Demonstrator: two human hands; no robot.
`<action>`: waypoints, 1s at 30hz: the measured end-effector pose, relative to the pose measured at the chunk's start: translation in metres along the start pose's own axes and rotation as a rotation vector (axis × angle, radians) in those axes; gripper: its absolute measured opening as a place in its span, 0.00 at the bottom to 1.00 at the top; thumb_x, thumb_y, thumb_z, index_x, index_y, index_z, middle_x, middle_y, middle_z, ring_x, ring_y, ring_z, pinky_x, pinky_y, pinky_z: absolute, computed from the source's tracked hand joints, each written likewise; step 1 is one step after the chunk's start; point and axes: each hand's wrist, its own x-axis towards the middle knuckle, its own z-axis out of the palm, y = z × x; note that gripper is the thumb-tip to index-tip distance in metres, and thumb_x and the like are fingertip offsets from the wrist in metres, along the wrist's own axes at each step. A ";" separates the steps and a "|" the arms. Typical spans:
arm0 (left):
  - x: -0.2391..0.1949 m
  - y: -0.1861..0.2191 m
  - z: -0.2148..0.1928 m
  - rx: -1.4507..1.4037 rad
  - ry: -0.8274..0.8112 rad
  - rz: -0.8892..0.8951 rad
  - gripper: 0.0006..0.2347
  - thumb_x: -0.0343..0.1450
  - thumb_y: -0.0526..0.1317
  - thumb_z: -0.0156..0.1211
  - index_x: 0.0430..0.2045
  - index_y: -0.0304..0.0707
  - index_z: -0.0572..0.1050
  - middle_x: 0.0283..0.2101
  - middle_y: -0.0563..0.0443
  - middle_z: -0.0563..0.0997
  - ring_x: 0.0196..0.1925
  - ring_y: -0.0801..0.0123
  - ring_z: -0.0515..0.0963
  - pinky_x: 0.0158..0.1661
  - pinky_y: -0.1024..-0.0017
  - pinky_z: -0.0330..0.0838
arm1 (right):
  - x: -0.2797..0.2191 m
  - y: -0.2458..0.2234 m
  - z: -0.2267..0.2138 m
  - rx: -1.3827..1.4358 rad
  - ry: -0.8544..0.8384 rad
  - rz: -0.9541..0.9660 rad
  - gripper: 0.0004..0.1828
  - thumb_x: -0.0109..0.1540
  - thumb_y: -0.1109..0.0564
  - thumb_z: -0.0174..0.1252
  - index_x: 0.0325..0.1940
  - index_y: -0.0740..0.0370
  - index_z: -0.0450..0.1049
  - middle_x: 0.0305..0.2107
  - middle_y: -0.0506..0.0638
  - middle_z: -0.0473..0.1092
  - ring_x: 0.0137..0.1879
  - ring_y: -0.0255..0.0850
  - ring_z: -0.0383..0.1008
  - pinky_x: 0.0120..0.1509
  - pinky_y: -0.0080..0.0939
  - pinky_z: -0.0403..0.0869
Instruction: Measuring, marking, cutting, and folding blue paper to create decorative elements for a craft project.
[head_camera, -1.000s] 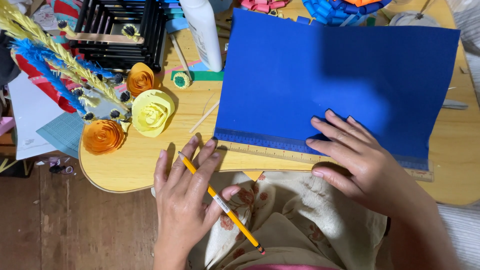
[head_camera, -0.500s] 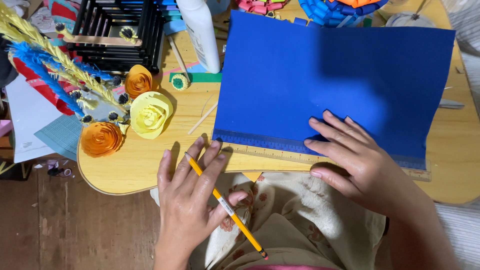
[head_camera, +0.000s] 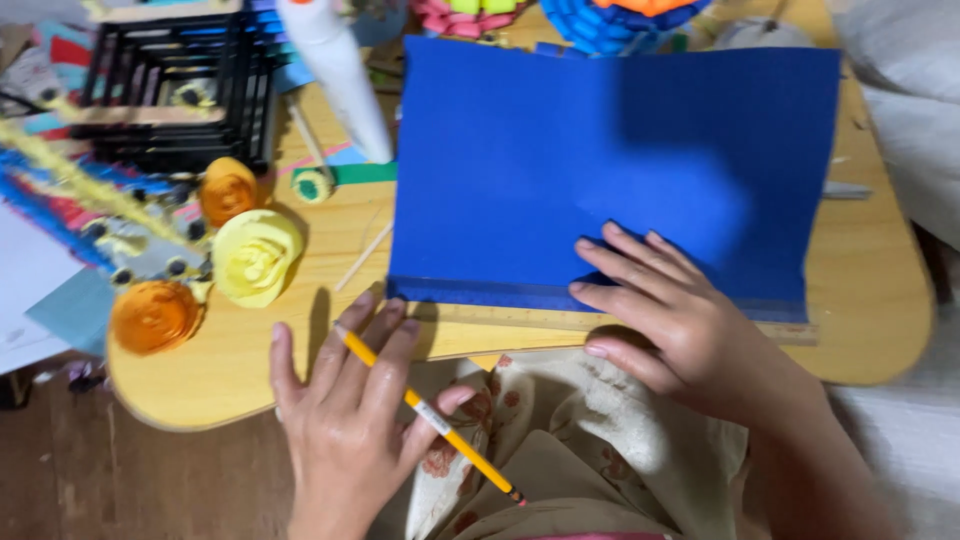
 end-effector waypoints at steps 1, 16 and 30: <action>0.000 0.000 0.001 0.037 0.008 0.011 0.23 0.74 0.62 0.52 0.47 0.41 0.77 0.53 0.48 0.84 0.61 0.56 0.80 0.71 0.49 0.40 | -0.001 0.000 0.001 -0.001 -0.011 -0.005 0.23 0.63 0.47 0.62 0.60 0.58 0.75 0.69 0.57 0.63 0.78 0.57 0.57 0.79 0.62 0.55; 0.004 0.010 0.016 0.126 0.063 0.004 0.25 0.70 0.63 0.57 0.36 0.36 0.79 0.44 0.44 0.88 0.51 0.53 0.88 0.75 0.52 0.43 | -0.004 0.006 0.002 0.054 -0.019 -0.026 0.23 0.67 0.46 0.58 0.62 0.58 0.73 0.71 0.60 0.59 0.79 0.61 0.51 0.79 0.68 0.51; -0.001 0.003 0.020 0.164 0.041 0.010 0.26 0.69 0.64 0.59 0.37 0.36 0.79 0.46 0.43 0.89 0.53 0.52 0.88 0.77 0.51 0.42 | -0.002 0.006 0.001 0.052 -0.019 -0.019 0.17 0.67 0.57 0.54 0.61 0.59 0.73 0.69 0.60 0.62 0.78 0.62 0.53 0.78 0.68 0.54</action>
